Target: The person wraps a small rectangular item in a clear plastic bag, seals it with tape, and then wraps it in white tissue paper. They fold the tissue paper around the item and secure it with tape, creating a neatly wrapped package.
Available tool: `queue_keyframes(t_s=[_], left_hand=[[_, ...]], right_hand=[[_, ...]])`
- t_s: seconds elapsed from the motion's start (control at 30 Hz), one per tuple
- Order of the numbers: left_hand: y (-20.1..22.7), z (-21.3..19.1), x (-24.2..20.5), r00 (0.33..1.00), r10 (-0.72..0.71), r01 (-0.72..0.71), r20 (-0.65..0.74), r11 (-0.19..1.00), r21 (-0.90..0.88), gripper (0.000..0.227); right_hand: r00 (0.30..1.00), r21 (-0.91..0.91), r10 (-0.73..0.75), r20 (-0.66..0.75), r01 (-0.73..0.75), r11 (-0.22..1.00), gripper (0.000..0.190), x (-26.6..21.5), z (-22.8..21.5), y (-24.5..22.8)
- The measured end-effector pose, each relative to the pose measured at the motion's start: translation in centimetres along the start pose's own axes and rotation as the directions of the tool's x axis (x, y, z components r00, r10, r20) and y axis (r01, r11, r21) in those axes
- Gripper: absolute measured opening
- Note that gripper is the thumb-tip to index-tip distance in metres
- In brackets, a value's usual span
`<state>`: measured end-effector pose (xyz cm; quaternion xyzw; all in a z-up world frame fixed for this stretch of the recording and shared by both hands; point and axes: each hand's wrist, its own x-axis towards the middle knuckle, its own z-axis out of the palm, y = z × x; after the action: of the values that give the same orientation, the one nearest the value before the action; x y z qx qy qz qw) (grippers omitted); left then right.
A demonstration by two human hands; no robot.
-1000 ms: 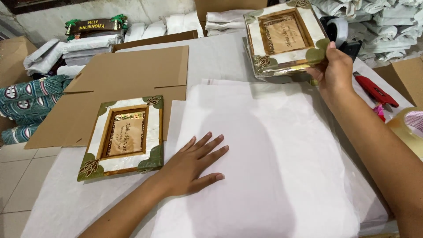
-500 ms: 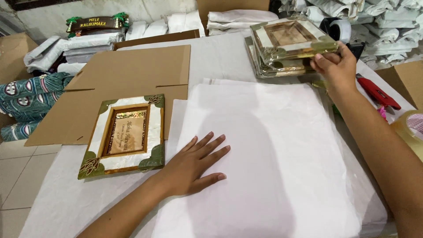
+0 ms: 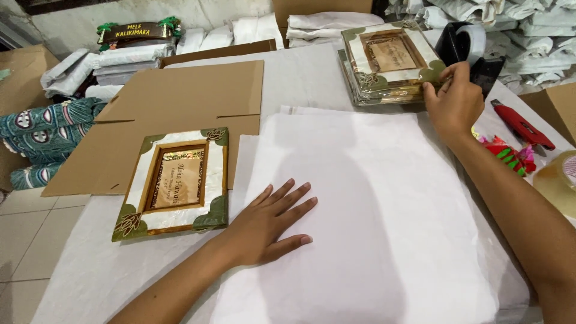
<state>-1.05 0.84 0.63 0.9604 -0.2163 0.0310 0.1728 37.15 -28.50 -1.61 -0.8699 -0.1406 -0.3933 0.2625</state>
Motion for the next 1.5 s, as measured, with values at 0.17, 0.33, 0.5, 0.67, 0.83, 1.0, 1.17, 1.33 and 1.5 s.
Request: queue_keyframes(t_s=[0.17,0.33,0.5,0.67,0.83,1.0,1.17,1.33,1.5], left_hand=[[-0.3,0.4,0.2,1.000,0.011,-0.011,-0.029,1.000,0.022,0.066],[-0.3,0.3,0.1,0.999,0.005,-0.005,-0.036,1.000,-0.002,0.066],[0.0,-0.4,0.5,0.998,-0.061,0.062,-0.032,0.998,0.032,0.068],[-1.8,-2.2,0.2,0.975,-0.206,0.218,-0.082,0.958,0.184,0.072],[-4.0,-3.1,-0.5,0.868,-0.474,0.496,-0.149,0.824,0.273,0.074],[-6.3,-4.7,-1.2,0.791,-0.565,0.611,-0.233,0.741,0.277,0.067],[-12.6,-9.1,-5.4,0.511,-0.654,0.858,-0.558,0.430,0.282,0.064],[-14.2,-11.4,-10.0,0.021,-0.967,0.989,-0.253,-0.017,0.148,0.102],[-12.5,-12.0,-9.0,0.043,-0.986,0.991,-0.161,0.022,0.133,0.080]], right_hand=[[0.990,0.277,-0.136,0.034,0.121,0.953,0.020,0.0,-5.9,-5.2],[0.473,0.255,-0.328,0.818,0.213,0.943,0.049,-2.6,-15.5,-13.2],[-0.038,0.129,-0.124,0.992,0.330,0.935,0.084,-6.0,-19.6,-18.7],[-0.054,0.091,-0.074,0.996,0.460,0.883,0.095,-7.0,-17.0,-18.3],[-0.030,0.058,-0.050,0.998,0.462,0.885,0.092,-6.7,-16.7,-18.4],[0.007,0.061,-0.071,0.997,0.428,0.902,0.092,-6.2,-15.8,-18.1],[0.043,0.055,-0.080,0.996,0.418,0.907,0.092,-6.7,-13.9,-16.3],[0.013,0.089,-0.095,0.995,0.239,0.967,0.098,-6.9,-12.9,-15.1],[0.017,0.082,-0.089,0.996,0.245,0.966,0.098,-7.0,-12.8,-15.1]])
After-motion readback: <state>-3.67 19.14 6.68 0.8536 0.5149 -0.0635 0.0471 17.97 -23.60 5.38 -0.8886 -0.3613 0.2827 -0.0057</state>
